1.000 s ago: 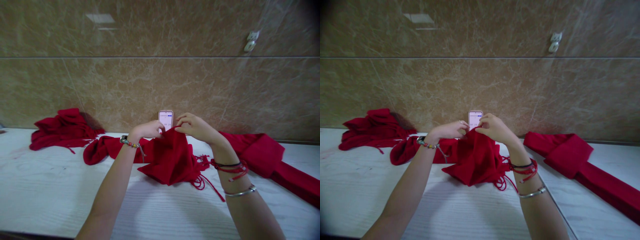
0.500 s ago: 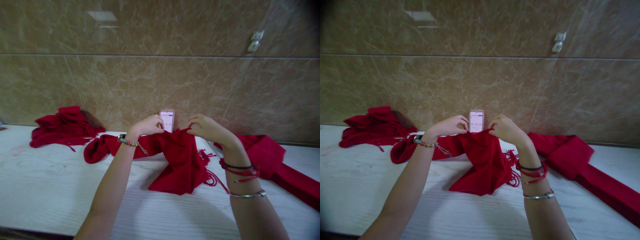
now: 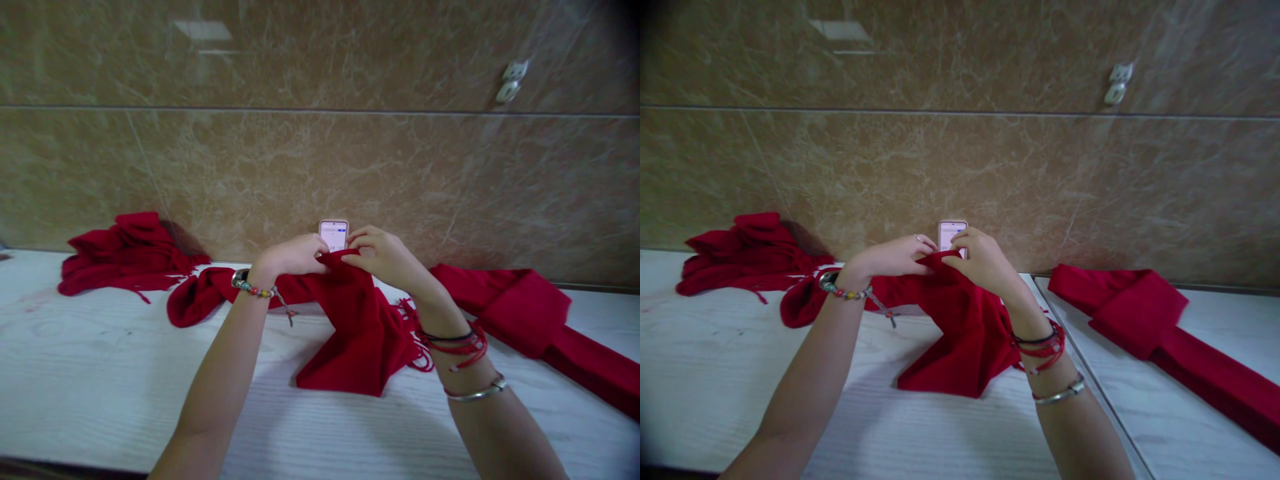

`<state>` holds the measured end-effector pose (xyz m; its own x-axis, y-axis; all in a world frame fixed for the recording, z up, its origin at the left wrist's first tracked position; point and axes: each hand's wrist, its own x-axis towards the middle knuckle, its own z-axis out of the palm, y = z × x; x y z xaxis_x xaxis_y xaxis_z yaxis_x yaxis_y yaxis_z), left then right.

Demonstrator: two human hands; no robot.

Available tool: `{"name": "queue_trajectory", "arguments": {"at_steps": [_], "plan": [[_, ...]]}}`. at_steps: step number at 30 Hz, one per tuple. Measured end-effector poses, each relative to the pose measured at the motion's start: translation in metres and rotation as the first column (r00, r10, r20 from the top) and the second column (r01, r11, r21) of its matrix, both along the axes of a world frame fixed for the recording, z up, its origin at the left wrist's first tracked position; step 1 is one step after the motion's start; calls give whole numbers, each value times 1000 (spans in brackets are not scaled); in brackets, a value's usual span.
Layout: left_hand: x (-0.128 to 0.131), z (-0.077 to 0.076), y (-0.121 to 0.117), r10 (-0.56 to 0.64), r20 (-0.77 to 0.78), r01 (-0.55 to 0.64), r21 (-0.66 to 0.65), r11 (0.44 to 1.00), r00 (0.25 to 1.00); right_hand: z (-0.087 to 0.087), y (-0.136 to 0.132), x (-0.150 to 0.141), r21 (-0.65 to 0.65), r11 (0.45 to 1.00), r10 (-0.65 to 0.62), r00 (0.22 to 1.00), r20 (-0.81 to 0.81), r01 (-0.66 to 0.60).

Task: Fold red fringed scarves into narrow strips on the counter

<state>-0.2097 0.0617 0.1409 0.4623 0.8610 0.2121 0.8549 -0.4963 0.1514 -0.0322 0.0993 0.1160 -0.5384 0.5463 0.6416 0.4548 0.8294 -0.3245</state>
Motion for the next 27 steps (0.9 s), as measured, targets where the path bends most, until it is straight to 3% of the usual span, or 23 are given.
{"name": "queue_trajectory", "arguments": {"at_steps": [8, 13, 17, 20, 27], "plan": [[-21, 2, 1, 112, 46, -113, 1, 994, 993, 5, 12, 22, 27, 985, -171, 984, 46, 170], [-12, 6, -7, 144, -5, -142, 121, 982, 990, 1, 12, 20, 69, 996, -58, 983, 176, 47], [4, 8, -17, 73, -34, -66, 175, 982, 997, -7, 5, 6, 93, 995, 27, 986, 166, -43], [8, 9, -21, 85, -37, -76, 193, 978, 996, -7, -1, -2, 68, 995, 59, 990, 130, -68], [0, -1, -3, 99, -99, -101, -19, 995, 990, -2, 1, -3, 48, 999, -4, 999, -48, 6]]}}
